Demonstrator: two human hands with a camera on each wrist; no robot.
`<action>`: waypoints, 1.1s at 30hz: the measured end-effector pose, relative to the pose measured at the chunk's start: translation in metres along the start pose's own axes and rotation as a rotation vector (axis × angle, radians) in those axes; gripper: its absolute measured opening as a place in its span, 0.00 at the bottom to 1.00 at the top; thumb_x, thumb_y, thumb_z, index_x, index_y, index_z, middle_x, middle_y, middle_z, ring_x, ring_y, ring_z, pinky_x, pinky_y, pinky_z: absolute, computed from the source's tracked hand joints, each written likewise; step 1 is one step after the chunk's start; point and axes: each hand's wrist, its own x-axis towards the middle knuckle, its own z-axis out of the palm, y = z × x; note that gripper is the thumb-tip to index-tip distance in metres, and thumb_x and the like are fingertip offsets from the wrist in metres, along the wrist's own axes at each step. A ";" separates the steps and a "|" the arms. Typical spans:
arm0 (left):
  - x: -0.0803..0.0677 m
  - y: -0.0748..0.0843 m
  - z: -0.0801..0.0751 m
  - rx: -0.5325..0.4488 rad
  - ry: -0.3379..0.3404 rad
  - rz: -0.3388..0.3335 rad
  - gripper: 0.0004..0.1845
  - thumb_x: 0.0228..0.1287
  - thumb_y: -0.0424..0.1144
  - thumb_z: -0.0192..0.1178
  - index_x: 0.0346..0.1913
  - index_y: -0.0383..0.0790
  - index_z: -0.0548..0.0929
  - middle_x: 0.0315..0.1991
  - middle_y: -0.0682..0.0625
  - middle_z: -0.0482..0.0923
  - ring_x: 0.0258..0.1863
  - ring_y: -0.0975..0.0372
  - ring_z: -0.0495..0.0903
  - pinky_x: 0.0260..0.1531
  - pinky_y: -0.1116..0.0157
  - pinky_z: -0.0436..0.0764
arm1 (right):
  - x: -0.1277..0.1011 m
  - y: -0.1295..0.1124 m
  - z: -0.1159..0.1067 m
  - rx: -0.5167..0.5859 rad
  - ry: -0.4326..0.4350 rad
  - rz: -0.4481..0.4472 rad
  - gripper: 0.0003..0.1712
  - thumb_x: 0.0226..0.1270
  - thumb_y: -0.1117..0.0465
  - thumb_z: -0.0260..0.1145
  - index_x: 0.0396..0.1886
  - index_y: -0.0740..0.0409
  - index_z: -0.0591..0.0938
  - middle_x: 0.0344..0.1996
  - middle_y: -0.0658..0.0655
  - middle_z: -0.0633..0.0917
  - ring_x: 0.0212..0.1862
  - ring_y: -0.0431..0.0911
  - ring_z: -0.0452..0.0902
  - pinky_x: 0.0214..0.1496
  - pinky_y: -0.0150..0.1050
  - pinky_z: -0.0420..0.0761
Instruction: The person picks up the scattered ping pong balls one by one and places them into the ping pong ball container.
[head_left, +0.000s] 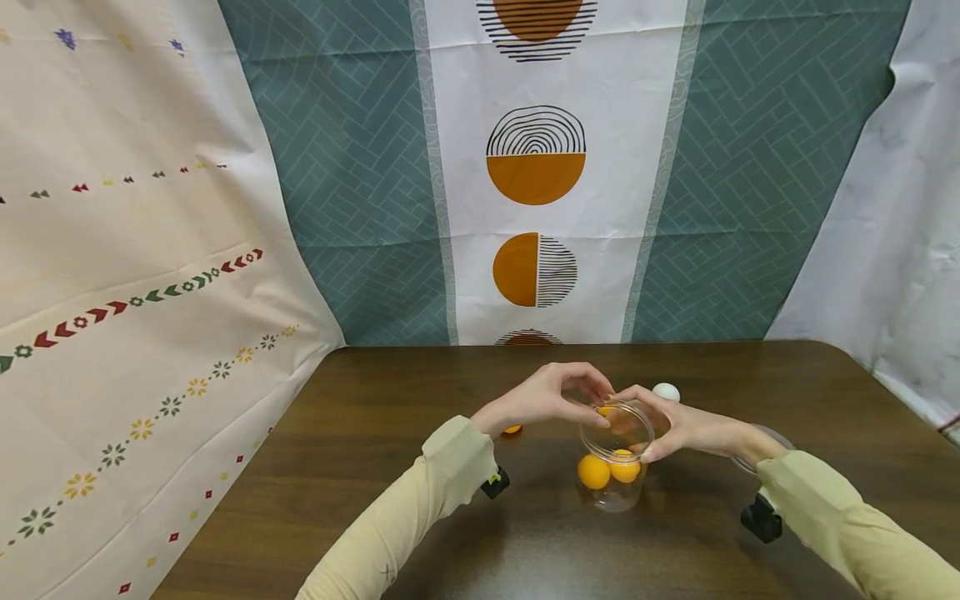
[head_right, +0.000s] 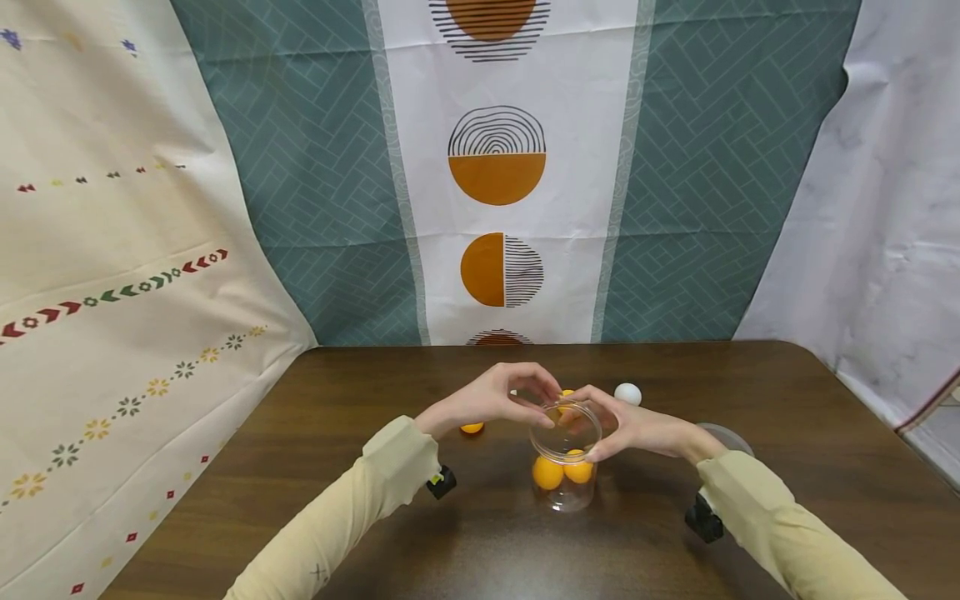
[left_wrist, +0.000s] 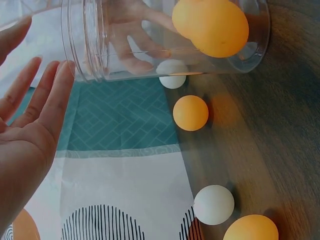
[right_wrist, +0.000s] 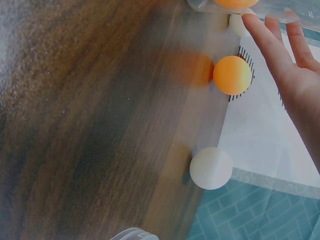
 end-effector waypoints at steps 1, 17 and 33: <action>0.000 0.001 0.000 0.004 0.003 -0.002 0.18 0.50 0.26 0.66 0.45 0.31 0.76 0.43 0.39 0.76 0.42 0.54 0.76 0.40 0.65 0.76 | 0.000 0.000 0.000 -0.009 0.004 0.002 0.39 0.56 0.67 0.63 0.64 0.64 0.53 0.60 0.65 0.60 0.61 0.61 0.52 0.51 0.55 0.68; -0.011 0.031 -0.002 -0.016 0.029 0.001 0.16 0.51 0.22 0.62 0.45 0.25 0.74 0.41 0.42 0.76 0.41 0.56 0.76 0.41 0.64 0.75 | 0.001 0.002 0.000 0.060 -0.018 -0.017 0.39 0.57 0.70 0.61 0.65 0.61 0.53 0.62 0.65 0.55 0.61 0.63 0.51 0.52 0.54 0.66; -0.016 0.030 -0.008 -0.032 0.062 -0.041 0.17 0.52 0.24 0.62 0.46 0.25 0.73 0.44 0.35 0.74 0.45 0.47 0.74 0.41 0.64 0.75 | 0.000 0.001 0.001 0.056 0.002 0.015 0.39 0.56 0.69 0.62 0.65 0.60 0.54 0.60 0.72 0.55 0.61 0.66 0.49 0.53 0.52 0.66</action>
